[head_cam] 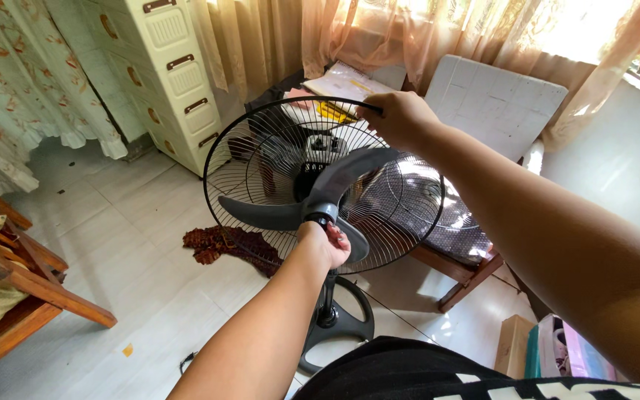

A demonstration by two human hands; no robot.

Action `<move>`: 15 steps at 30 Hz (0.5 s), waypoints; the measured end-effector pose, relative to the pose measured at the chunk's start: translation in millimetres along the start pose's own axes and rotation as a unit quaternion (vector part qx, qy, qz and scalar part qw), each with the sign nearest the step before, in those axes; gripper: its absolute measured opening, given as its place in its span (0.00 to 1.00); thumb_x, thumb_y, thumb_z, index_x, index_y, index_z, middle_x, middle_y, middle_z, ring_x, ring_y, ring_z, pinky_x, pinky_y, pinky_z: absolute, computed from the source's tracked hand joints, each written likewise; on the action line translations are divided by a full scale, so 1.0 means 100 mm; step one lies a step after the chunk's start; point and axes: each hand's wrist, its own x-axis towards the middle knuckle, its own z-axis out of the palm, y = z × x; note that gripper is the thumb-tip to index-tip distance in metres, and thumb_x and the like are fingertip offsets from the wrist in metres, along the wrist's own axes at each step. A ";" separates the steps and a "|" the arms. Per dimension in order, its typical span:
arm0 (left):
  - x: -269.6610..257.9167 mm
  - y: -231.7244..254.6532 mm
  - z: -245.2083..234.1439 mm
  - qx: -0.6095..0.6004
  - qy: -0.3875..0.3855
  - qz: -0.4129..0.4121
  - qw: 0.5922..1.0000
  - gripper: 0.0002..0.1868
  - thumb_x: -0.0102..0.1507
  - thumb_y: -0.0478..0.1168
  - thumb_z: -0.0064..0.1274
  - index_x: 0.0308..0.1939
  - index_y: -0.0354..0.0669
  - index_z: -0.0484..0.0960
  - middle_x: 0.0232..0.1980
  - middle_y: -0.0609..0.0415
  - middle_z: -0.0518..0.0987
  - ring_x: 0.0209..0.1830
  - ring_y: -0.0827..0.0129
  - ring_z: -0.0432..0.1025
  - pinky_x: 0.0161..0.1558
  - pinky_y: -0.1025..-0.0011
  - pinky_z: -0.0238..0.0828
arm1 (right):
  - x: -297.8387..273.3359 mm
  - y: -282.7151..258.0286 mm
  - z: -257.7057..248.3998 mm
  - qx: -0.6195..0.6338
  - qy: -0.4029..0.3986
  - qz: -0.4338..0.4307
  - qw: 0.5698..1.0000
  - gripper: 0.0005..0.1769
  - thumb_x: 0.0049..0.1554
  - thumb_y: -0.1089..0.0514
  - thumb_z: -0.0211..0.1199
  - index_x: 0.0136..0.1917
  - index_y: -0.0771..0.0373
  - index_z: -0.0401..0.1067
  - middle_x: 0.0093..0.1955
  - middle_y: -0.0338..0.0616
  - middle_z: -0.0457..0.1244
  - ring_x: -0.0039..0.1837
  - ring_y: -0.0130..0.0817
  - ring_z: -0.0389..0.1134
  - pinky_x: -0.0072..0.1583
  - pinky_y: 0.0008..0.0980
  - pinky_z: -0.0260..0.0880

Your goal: The person assembles a standing fan by attaching the front grill and securing the fan blades to the motor housing. They then reattach the rear grill and adjust the fan head.

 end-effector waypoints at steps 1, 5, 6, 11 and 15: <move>-0.03 0.01 0.01 0.005 0.019 0.004 1.000 0.21 0.66 0.49 0.35 0.21 0.46 0.68 0.20 0.61 0.65 0.21 0.72 0.58 0.27 0.72 0.53 | 0.00 0.00 0.00 -0.021 0.000 -0.002 1.000 0.21 0.66 0.41 0.56 0.48 0.59 0.77 0.37 0.47 0.69 0.39 0.42 0.71 0.47 0.44 0.71; -0.13 -0.01 -0.01 0.045 0.050 0.026 0.997 0.22 0.67 0.53 0.37 0.23 0.45 0.70 0.21 0.60 0.65 0.21 0.71 0.58 0.27 0.73 0.55 | 0.01 0.01 0.04 -0.045 0.009 -0.018 0.999 0.19 0.65 0.41 0.56 0.51 0.56 0.78 0.39 0.49 0.69 0.40 0.47 0.70 0.48 0.47 0.71; -0.13 -0.01 -0.01 0.061 0.045 0.033 0.997 0.22 0.67 0.53 0.40 0.23 0.45 0.70 0.21 0.59 0.65 0.21 0.69 0.58 0.27 0.72 0.55 | 0.01 0.02 0.04 -0.037 0.016 -0.024 0.999 0.19 0.65 0.41 0.57 0.52 0.55 0.78 0.40 0.49 0.69 0.41 0.47 0.70 0.48 0.47 0.71; -0.18 0.00 -0.06 0.087 0.050 0.043 0.994 0.22 0.68 0.54 0.37 0.25 0.45 0.69 0.21 0.58 0.67 0.21 0.68 0.60 0.27 0.71 0.57 | -0.06 -0.13 -0.07 -0.033 -0.030 0.023 0.999 0.20 0.64 0.39 0.57 0.56 0.54 0.77 0.44 0.51 0.70 0.45 0.49 0.72 0.50 0.49 0.71; -0.26 0.02 -0.10 0.074 0.041 0.042 0.996 0.27 0.68 0.61 0.31 0.25 0.46 0.68 0.21 0.58 0.66 0.21 0.68 0.59 0.27 0.71 0.56 | -0.42 -0.28 -0.19 -0.056 0.148 -0.209 0.965 0.30 0.58 0.44 0.68 0.65 0.68 0.72 0.58 0.62 0.64 0.56 0.58 0.68 0.52 0.49 0.71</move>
